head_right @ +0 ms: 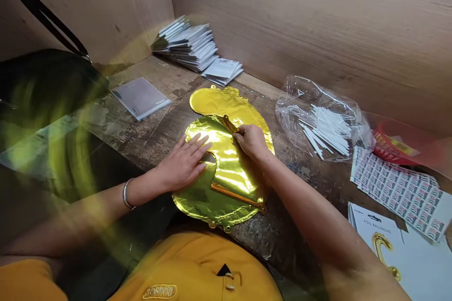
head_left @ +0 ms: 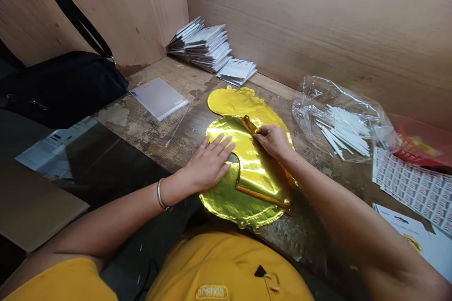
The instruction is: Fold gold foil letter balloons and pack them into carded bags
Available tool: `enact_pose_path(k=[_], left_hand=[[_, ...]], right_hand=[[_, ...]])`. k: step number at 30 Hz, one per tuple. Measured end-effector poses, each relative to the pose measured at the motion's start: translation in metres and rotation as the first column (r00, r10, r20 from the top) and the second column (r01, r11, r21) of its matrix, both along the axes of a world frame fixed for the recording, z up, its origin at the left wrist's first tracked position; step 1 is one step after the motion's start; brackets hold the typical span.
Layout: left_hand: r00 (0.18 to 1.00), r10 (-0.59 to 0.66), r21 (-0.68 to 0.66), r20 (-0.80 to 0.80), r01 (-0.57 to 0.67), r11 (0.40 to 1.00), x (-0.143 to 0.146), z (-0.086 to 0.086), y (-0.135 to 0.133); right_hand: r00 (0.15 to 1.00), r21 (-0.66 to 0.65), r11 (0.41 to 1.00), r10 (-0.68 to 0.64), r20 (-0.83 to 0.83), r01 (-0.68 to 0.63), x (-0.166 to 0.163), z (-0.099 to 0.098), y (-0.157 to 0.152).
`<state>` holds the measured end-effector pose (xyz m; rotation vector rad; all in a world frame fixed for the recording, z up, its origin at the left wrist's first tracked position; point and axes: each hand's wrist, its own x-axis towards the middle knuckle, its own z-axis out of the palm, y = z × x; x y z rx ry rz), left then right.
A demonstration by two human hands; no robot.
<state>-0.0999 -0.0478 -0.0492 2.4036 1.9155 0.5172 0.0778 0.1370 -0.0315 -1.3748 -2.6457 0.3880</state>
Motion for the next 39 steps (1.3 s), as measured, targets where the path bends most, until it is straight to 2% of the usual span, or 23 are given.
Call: enact_pose_path(k=[3,6,7,9,12,15,17,19,21,23,27,30,32,34,37,39], left_hand=[[0.997,0.056,-0.157,-0.055,-0.064,0.986,-0.002,-0.003,0.002],[0.997,0.064,-0.181,-0.051,-0.073,0.981,-0.001,-0.005,0.003],[0.997,0.064,-0.174,-0.048,-0.072,0.982,-0.001,-0.007,0.002],[0.997,0.065,-0.151,-0.044,-0.071,0.986,-0.002,-0.01,0.002],[0.997,0.065,-0.137,-0.043,-0.07,0.988,-0.005,-0.01,0.002],[0.992,0.109,-0.134,-0.062,-0.116,0.984,-0.002,0.001,-0.001],[0.993,0.097,-0.054,-0.065,-0.1,0.993,0.007,0.012,-0.006],[0.995,-0.087,0.039,-0.056,0.09,0.995,0.02,0.02,-0.013],[0.948,-0.314,0.058,-0.053,0.316,0.947,0.033,0.02,-0.021],[0.912,-0.407,0.009,-0.055,0.408,0.913,0.043,0.012,-0.028],[0.923,-0.381,-0.081,-0.057,0.376,0.923,0.047,-0.008,-0.036],[0.926,-0.374,-0.076,-0.05,0.37,0.926,0.046,-0.01,-0.038],[0.927,-0.373,-0.064,-0.034,0.37,0.927,0.047,-0.009,-0.039],[0.929,-0.37,-0.052,-0.008,0.369,0.928,0.047,-0.008,-0.04],[0.927,-0.375,-0.043,0.014,0.375,0.926,0.048,-0.008,-0.04],[0.925,-0.379,-0.042,0.012,0.379,0.924,0.05,-0.008,-0.04]], right_hand=[[1.0,0.113,0.993,0.026,0.002,-0.026,0.003,0.007,-0.012],[0.994,0.279,0.955,0.106,0.01,-0.104,0.018,0.018,-0.047],[0.989,0.28,0.948,0.148,0.031,-0.151,0.025,0.019,-0.062],[0.963,0.202,0.943,0.251,0.094,-0.265,0.041,0.017,-0.091],[0.927,0.077,0.933,0.336,0.168,-0.352,0.06,0.003,-0.122],[0.928,0.036,0.944,0.314,0.198,-0.327,0.066,-0.011,-0.134],[0.932,0.017,0.951,0.301,0.202,-0.31,0.065,-0.015,-0.135],[0.933,-0.005,0.954,0.295,0.206,-0.301,0.064,-0.015,-0.133],[0.931,-0.021,0.954,0.297,0.21,-0.3,0.063,-0.014,-0.132],[0.93,-0.028,0.952,0.303,0.208,-0.304,0.063,-0.011,-0.131],[0.938,0.001,0.958,0.28,0.203,-0.286,0.06,0.001,-0.138],[0.936,0.058,0.946,0.305,0.176,-0.319,0.067,0.008,-0.157],[0.914,0.016,0.924,0.374,0.158,-0.381,0.082,0.008,-0.172],[0.911,-0.047,0.926,0.376,0.169,-0.374,0.104,0.006,-0.186],[0.958,0.021,0.98,0.186,0.22,-0.196,0.131,0.007,-0.198],[0.972,0.104,0.987,0.099,0.214,-0.124,0.135,0.011,-0.201]])
